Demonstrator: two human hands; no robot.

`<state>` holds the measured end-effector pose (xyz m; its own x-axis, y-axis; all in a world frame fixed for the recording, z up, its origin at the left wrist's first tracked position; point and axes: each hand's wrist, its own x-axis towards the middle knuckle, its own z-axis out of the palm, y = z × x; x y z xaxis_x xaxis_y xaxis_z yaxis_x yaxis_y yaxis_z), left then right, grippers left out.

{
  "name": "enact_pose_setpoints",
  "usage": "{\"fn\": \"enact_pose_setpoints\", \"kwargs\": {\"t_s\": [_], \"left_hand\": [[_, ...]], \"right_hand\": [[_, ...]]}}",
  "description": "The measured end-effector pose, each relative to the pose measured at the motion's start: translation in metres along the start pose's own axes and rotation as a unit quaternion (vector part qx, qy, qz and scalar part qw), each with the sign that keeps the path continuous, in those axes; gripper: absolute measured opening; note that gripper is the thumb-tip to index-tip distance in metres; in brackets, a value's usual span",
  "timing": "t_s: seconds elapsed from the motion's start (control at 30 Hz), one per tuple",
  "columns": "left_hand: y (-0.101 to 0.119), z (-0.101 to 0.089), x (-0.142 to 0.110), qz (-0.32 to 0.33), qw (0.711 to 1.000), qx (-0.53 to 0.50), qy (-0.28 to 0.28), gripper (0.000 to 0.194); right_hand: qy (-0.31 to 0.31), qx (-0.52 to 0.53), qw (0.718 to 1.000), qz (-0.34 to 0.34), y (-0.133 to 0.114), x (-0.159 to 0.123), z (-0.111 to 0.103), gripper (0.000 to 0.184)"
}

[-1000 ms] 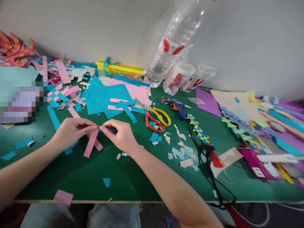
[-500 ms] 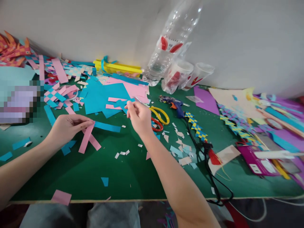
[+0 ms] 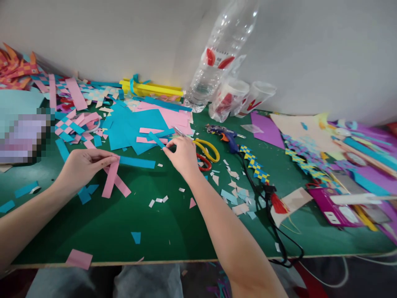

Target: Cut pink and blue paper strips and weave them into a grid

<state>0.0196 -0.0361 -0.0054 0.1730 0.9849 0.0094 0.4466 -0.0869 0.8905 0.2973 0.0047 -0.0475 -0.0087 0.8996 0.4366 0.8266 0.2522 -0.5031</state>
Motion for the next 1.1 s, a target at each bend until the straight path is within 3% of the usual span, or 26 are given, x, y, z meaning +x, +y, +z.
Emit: {"fn": "enact_pose_setpoints", "kwargs": {"t_s": [0.2, 0.3, 0.4, 0.53, 0.63, 0.83, 1.1], "left_hand": [[0.001, 0.000, 0.000, 0.000, 1.000, -0.010, -0.007, 0.024], [0.002, 0.001, -0.001, -0.003, 1.000, -0.017, -0.022, 0.024], [0.003, 0.002, -0.002, 0.003, 1.000, -0.010, -0.024, 0.025], [0.004, 0.002, -0.003, 0.001, 1.000, -0.005, -0.026, 0.027], [0.003, 0.002, -0.002, 0.003, 1.000, -0.007, -0.027, 0.026], [0.004, 0.002, -0.002, 0.004, 1.000, -0.019, -0.022, 0.022], [0.002, 0.001, -0.001, 0.004, 1.000, -0.021, -0.019, 0.023]], "right_hand": [[0.053, 0.206, 0.977, 0.017, -0.020, -0.002, -0.005, 0.015], [-0.008, 0.248, 0.969, 0.000, -0.030, -0.007, -0.004, 0.022], [-0.058, 0.183, 0.980, -0.044, -0.030, -0.009, 0.000, 0.026], [-0.012, -0.002, 0.996, -0.093, -0.014, -0.007, 0.007, 0.020], [-0.009, -0.058, 0.993, -0.099, -0.002, -0.004, 0.012, 0.022], [-0.010, -0.055, 0.995, -0.085, -0.001, -0.003, 0.014, 0.019], [-0.028, 0.036, 0.997, -0.059, -0.008, -0.002, 0.004, 0.016]]}}
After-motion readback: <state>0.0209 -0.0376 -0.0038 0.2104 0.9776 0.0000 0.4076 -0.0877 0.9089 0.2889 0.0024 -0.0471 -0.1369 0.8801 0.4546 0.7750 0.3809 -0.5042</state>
